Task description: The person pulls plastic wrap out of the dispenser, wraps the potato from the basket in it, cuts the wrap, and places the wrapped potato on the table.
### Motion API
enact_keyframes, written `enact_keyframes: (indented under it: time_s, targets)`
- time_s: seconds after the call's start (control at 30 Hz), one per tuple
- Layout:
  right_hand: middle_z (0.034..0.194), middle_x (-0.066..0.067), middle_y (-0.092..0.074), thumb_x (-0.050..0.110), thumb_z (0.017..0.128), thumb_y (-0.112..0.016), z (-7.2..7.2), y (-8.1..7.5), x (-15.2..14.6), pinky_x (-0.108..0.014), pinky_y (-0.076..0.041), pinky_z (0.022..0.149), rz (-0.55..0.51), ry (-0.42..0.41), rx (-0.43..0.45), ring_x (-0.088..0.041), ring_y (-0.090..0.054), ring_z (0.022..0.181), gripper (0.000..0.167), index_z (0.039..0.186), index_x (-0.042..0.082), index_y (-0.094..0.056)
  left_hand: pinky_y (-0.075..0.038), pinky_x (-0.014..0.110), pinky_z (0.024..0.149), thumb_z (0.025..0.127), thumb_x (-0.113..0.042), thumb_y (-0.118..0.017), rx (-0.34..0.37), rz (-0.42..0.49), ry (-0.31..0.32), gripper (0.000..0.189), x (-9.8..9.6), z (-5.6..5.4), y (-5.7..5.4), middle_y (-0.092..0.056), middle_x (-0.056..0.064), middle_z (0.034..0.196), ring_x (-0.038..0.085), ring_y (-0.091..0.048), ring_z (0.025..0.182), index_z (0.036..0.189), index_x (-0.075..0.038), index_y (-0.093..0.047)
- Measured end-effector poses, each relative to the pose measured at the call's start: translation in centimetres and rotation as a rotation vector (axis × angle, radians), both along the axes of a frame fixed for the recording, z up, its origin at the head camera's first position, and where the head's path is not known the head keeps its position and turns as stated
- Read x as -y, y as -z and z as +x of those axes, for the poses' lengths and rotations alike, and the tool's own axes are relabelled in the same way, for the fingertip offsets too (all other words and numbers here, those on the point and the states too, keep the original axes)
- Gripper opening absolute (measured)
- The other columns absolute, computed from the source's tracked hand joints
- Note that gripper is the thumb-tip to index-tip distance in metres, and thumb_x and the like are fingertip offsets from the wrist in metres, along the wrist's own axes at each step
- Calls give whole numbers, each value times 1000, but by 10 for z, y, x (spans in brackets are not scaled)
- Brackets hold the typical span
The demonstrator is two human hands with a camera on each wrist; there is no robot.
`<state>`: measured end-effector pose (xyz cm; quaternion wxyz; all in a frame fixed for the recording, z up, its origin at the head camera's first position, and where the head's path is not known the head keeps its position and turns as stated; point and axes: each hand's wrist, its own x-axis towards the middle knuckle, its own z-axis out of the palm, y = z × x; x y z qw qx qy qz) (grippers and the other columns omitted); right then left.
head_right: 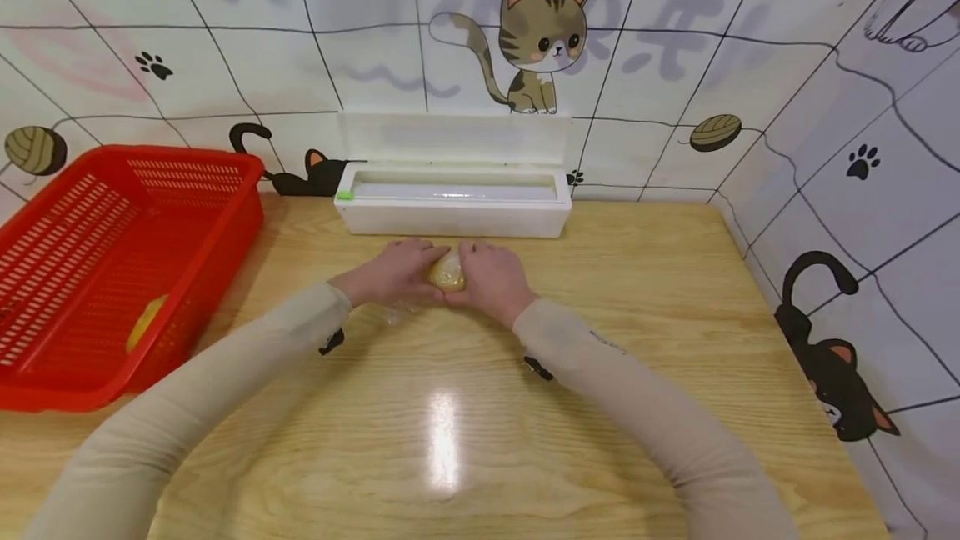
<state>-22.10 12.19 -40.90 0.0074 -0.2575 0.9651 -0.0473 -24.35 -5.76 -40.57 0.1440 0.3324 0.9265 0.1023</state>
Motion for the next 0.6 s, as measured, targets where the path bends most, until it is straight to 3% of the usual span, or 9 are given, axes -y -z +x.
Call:
enact_keyframes:
  time_s: [0.13,0.27,0.47,0.6]
  targets:
    - [137,-25,-48,61,70,-77,1,-6,8,-48,-42,98,85,-70,70,-37,-50,122,102,138,-6,-42,-36,51,100,89,-37,-70,-25,-12,84,69,-1,2,2,-56,16,127,33,-48,118,139,2,-46]
    - [136,-24,-50,58,75,-75,4,-8,12,-49,-42,98,141,-109,92,-37,-51,121,108,145,-10,-29,-40,44,97,88,-34,-71,-32,57,101,57,-5,6,3,-61,16,118,33,-52,111,129,2,-55]
    - [138,-25,-47,50,83,-71,10,-5,11,-47,-43,97,134,-118,17,-38,-50,122,97,143,-13,-29,-46,35,88,79,-17,-80,91,248,-61,50,-8,10,-2,-65,11,104,25,-59,98,119,3,-59]
    - [140,-26,-44,49,85,-70,13,-3,8,-51,-39,101,75,-142,26,-40,-46,124,92,143,-12,-32,-47,34,89,77,-13,-81,157,272,-123,50,-5,13,-6,-65,13,108,24,-60,99,118,5,-58]
